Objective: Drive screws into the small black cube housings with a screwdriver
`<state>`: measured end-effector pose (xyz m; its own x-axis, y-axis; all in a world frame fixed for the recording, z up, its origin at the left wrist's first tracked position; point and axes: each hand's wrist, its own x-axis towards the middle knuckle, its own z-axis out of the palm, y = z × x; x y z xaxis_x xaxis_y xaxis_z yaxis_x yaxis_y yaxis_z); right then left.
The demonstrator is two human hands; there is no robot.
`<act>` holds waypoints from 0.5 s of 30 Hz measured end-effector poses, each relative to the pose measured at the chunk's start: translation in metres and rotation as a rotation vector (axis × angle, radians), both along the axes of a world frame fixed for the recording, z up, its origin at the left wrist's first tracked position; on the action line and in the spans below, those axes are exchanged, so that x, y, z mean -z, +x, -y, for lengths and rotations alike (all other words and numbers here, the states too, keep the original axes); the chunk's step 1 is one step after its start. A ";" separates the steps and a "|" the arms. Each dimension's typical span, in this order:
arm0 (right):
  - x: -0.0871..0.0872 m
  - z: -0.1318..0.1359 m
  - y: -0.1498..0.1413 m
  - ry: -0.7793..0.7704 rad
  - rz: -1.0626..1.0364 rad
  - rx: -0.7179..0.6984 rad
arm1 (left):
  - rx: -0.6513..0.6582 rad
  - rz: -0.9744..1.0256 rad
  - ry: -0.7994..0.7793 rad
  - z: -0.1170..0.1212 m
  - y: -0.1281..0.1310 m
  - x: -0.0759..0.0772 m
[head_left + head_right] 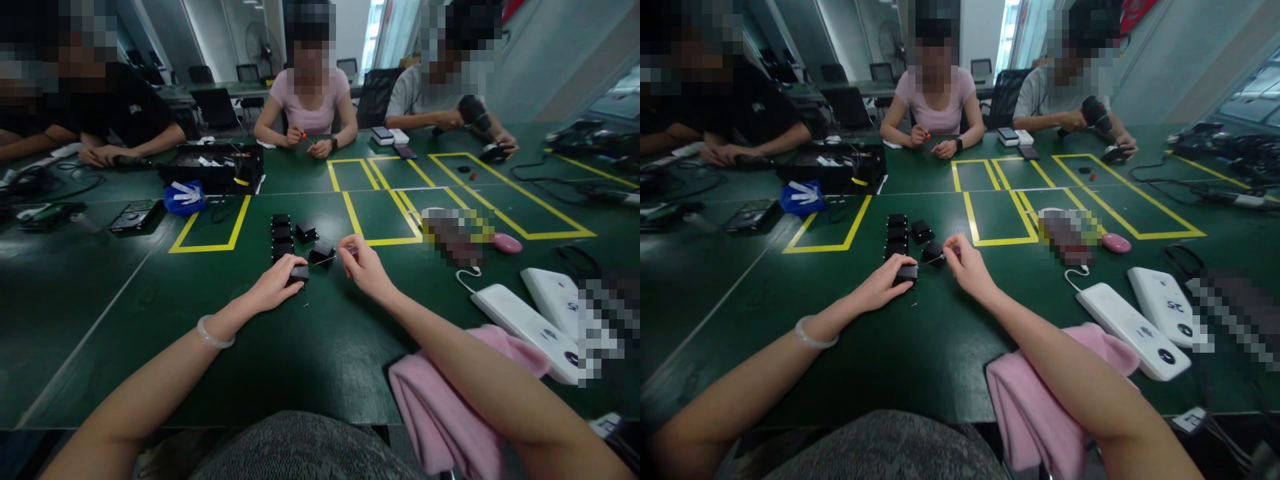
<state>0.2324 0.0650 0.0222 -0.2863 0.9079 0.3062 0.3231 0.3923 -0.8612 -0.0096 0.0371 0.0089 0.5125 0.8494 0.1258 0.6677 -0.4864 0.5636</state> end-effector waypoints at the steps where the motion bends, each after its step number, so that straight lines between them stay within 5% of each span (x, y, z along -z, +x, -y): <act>1: 0.001 -0.001 0.000 0.001 -0.001 0.002 | 0.000 0.002 0.002 0.000 0.000 0.000; 15: 0.002 -0.005 0.001 -0.005 -0.007 -0.011 | 0.012 0.011 0.012 -0.001 0.000 0.001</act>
<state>0.2334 0.0698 0.0207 -0.2936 0.9064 0.3037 0.3126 0.3912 -0.8656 -0.0099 0.0381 0.0075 0.5213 0.8415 0.1418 0.6554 -0.5012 0.5650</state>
